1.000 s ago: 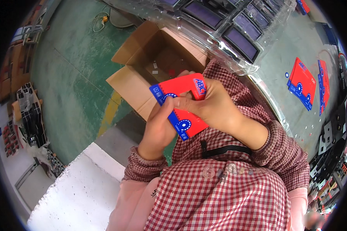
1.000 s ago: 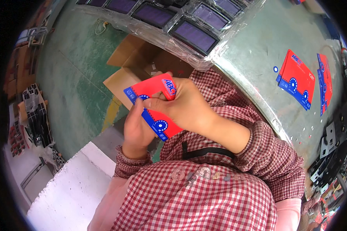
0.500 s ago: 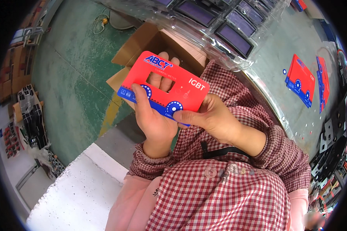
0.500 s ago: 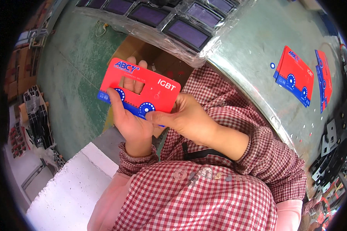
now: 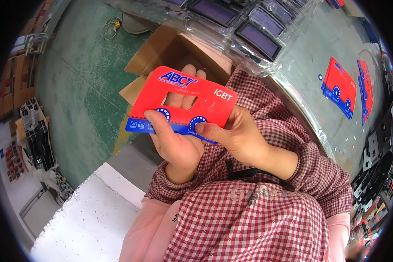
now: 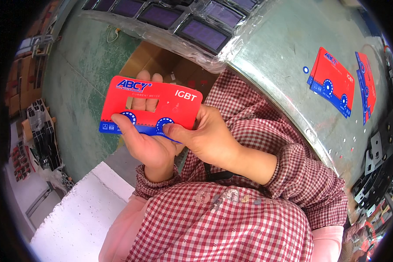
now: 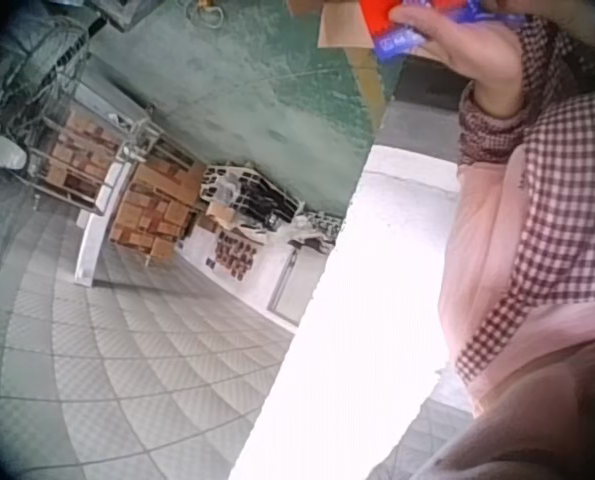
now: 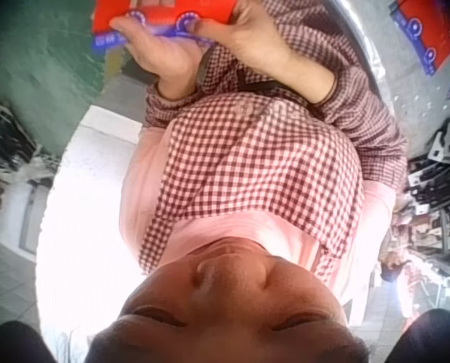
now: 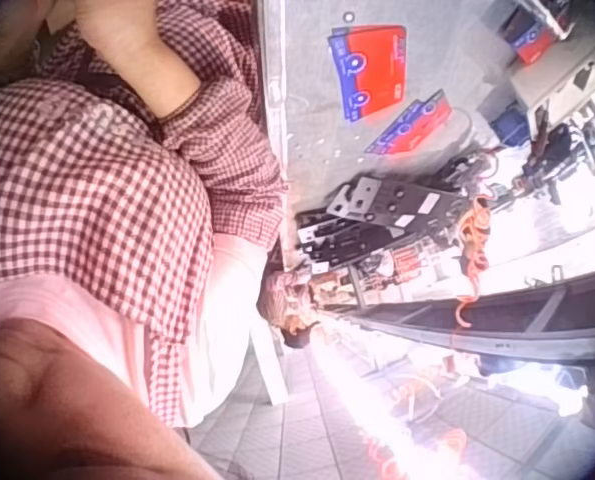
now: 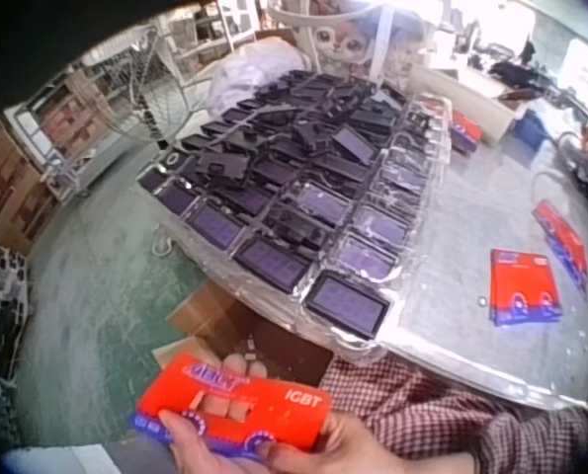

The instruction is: The person assembles red and blue plastic current meter components on a workbench. They use a screwdriver to punch holes in the plastic parts and then insert small white circular pieces into the holes. The person handles the components one at a time, repeatedly punching and inserting parts throughout the clip.

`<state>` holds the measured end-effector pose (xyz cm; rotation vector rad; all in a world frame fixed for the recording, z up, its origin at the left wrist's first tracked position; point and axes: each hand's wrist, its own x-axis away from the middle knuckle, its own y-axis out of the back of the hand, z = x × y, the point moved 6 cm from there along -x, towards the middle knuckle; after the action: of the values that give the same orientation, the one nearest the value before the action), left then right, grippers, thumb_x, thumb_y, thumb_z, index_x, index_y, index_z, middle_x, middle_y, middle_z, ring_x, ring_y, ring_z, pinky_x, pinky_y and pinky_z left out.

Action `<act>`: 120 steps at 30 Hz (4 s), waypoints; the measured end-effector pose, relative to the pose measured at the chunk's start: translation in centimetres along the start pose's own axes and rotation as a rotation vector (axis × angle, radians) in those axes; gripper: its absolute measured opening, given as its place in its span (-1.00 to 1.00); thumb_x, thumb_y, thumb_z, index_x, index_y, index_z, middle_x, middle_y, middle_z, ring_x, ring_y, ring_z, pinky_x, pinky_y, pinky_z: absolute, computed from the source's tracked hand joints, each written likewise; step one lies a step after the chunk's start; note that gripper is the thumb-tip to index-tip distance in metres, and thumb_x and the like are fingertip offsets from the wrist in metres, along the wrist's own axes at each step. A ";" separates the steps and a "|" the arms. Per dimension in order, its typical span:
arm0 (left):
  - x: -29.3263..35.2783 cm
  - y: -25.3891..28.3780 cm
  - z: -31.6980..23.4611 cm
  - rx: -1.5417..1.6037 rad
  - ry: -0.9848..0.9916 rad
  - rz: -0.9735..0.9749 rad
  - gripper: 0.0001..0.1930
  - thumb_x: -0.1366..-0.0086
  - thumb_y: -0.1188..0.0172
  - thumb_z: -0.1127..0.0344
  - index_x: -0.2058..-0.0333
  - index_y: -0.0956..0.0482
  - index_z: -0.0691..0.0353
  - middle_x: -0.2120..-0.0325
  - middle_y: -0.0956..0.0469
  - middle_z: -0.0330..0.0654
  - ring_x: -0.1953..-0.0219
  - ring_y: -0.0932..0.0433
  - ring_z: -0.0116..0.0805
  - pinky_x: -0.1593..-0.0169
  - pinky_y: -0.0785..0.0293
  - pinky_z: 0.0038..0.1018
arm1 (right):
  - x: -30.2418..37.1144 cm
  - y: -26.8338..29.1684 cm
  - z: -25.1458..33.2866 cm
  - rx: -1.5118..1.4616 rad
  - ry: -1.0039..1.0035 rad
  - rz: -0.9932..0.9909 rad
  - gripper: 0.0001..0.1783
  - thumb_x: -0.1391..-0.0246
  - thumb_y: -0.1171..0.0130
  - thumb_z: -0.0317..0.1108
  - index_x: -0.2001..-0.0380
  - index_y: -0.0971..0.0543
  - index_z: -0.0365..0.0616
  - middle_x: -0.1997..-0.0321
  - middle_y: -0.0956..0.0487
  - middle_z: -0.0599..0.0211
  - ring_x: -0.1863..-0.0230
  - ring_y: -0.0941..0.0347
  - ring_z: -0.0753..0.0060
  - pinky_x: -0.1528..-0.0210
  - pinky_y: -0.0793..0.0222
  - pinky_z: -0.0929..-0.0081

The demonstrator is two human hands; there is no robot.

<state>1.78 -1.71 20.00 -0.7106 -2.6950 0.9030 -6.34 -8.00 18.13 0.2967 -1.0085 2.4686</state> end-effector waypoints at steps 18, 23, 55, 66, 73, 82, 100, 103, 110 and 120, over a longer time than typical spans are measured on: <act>-0.1 -0.3 -0.5 -0.030 -0.001 -0.058 -0.30 -0.42 0.37 -0.15 -0.25 -0.05 0.37 -0.22 -0.19 0.06 -0.23 -0.22 -0.08 -0.25 -0.20 -0.12 | -0.2 -0.5 0.0 -0.028 0.010 -0.053 -0.77 -0.05 -0.17 -0.55 0.17 -0.56 -0.26 0.30 -0.61 0.43 0.27 -0.47 0.72 0.23 -0.42 0.68; -1.2 0.4 -1.2 0.079 0.067 -0.077 -0.37 -0.45 0.39 -0.08 -0.29 -0.01 0.27 -0.27 -0.11 -0.01 -0.29 -0.13 -0.13 -0.30 -0.11 -0.16 | -0.2 -0.9 -0.6 0.052 -0.004 0.075 -0.79 -0.12 -0.19 -0.44 0.17 -0.57 -0.26 0.39 -0.58 0.48 0.43 -0.41 0.78 0.38 -0.36 0.73; 2.6 -7.0 -1.4 0.023 0.296 0.483 -0.40 -0.42 0.18 0.01 -0.25 -0.10 0.34 -0.15 -0.27 0.11 -0.19 -0.30 -0.11 -0.22 -0.23 -0.19 | 6.8 4.1 9.8 0.485 0.231 -0.118 -0.77 -0.06 -0.25 -0.50 0.23 -0.46 -0.29 0.34 -0.53 0.43 0.33 -0.46 0.76 0.36 -0.44 0.71; 5.0 -15.1 9.6 -0.318 0.846 0.677 -0.71 -0.39 -0.01 0.29 0.03 -0.40 0.35 0.14 -0.50 -0.20 0.17 -0.54 -0.47 0.15 -0.52 -0.55 | 15.4 15.7 14.8 0.529 0.259 -0.641 -0.84 -0.16 -0.12 -0.49 0.24 -0.37 -0.27 0.38 -0.51 0.42 0.34 -0.38 0.74 0.34 -0.32 0.72; 5.1 -19.2 11.2 -0.501 0.970 0.747 -0.67 -0.44 0.10 0.26 -0.07 -0.30 0.34 0.12 -0.51 -0.09 0.15 -0.59 -0.28 0.14 -0.54 -0.46 | 17.7 19.5 18.4 0.733 0.494 -0.849 -0.86 -0.14 -0.17 -0.42 0.33 -0.45 -0.26 0.38 -0.51 0.47 0.34 -0.38 0.70 0.27 -0.31 0.70; 1.7 -19.6 8.0 -0.956 0.538 0.802 -0.76 -0.26 -0.17 0.35 0.15 -0.50 0.38 0.34 -0.58 -0.19 0.32 -0.55 -0.50 0.21 -0.46 -0.59 | 17.9 18.8 19.1 0.172 0.511 -0.612 -0.87 -0.15 -0.14 -0.48 0.28 -0.43 -0.29 0.35 -0.55 0.35 0.32 -0.47 0.68 0.24 -0.38 0.73; 6.7 -21.7 10.8 -0.048 0.987 0.683 -0.77 -0.29 -0.12 0.43 0.10 -0.43 0.36 0.17 -0.50 -0.16 0.08 -0.47 -0.42 -0.03 -0.40 -0.44 | 17.2 15.7 17.3 0.380 0.555 -0.562 -0.88 -0.10 -0.21 -0.45 0.33 -0.55 -0.28 0.41 -0.54 0.45 0.41 -0.36 0.80 0.41 -0.27 0.74; 6.9 -21.7 10.9 -0.031 0.987 0.671 -0.77 -0.30 -0.12 0.42 0.10 -0.44 0.37 0.16 -0.49 -0.16 0.10 -0.47 -0.42 -0.01 -0.40 -0.45 | 17.5 15.5 17.5 0.428 0.546 -0.584 -0.90 -0.06 -0.23 -0.46 0.36 -0.56 -0.27 0.37 -0.54 0.38 0.39 -0.40 0.71 0.39 -0.29 0.72; 6.3 -20.9 10.6 -0.241 0.733 0.647 -0.78 -0.33 -0.09 0.37 0.12 -0.45 0.37 0.19 -0.49 -0.20 0.15 -0.47 -0.48 0.04 -0.40 -0.52 | 18.5 13.4 19.4 1.370 0.926 -0.773 -0.69 0.25 -0.35 -0.56 0.32 -0.60 -0.15 0.19 -0.42 0.22 0.20 -0.36 0.32 0.15 -0.31 0.46; 6.5 -21.2 9.7 -0.363 0.463 0.769 -0.79 -0.36 -0.04 0.42 0.08 -0.42 0.38 0.15 -0.49 -0.14 0.11 -0.46 -0.45 0.01 -0.39 -0.51 | 18.5 12.9 18.9 1.378 1.080 -0.811 -0.70 0.42 -0.33 -0.42 0.43 -0.62 -0.12 0.37 -0.48 0.38 0.28 -0.37 0.29 0.23 -0.21 0.37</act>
<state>-15.15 -18.13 25.61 -1.8427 -2.1657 0.2802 -28.27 -23.36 30.27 -0.2161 1.0892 1.6517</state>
